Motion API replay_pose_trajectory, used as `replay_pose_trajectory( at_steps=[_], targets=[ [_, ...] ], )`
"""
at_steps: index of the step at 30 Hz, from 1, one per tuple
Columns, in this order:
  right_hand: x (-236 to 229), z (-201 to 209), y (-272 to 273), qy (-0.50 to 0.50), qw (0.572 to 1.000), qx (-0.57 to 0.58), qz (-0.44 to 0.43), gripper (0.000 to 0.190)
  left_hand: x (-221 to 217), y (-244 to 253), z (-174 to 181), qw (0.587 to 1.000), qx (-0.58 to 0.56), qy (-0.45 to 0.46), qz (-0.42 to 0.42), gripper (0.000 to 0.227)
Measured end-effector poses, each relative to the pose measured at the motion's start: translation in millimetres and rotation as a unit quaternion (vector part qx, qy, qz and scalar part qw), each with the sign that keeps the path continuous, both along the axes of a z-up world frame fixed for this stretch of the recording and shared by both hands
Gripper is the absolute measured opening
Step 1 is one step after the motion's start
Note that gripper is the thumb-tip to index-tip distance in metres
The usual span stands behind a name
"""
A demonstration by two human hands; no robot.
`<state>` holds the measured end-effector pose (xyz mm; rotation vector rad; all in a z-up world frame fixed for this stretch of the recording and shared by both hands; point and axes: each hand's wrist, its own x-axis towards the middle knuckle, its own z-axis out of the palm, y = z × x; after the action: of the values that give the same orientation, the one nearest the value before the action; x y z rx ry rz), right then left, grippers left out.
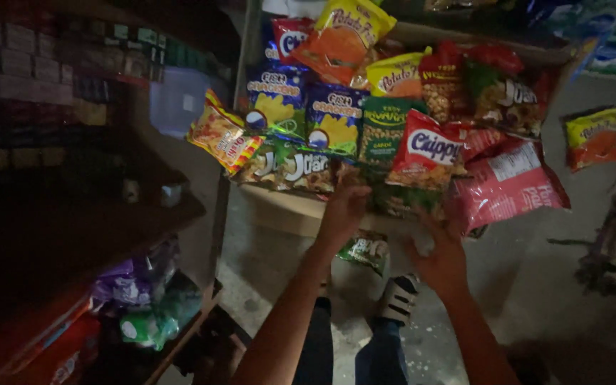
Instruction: Wiping down individual snack bags with a cloth and organizing them onto store shelves.
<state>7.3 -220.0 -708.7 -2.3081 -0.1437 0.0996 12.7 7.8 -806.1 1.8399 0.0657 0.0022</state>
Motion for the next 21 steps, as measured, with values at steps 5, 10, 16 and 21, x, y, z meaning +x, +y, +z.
replay_pose_trajectory(
  at_steps=[5, 10, 16, 21],
  targets=[
    [53, 3, 8, 0.110, 0.986, 0.075, -0.104, 0.062, 77, 16, 49, 0.995, 0.034, 0.077, -0.050, 0.028],
    [62, -9, 27, 0.179, 0.965, 0.136, -0.134, 0.064, 107, -17, 47, 0.989, 0.036, 0.095, -0.107, 0.065],
    [45, -34, 25, 0.115, 0.993, 0.036, -0.005, 0.071, 100, -10, -30, 0.982, 0.097, 0.147, -0.065, 0.054],
    [44, 8, 10, 0.197, 0.911, 0.301, -0.200, 0.065, 91, 12, 55, 0.946, -0.132, 0.297, -0.003, 0.053]
  ],
)
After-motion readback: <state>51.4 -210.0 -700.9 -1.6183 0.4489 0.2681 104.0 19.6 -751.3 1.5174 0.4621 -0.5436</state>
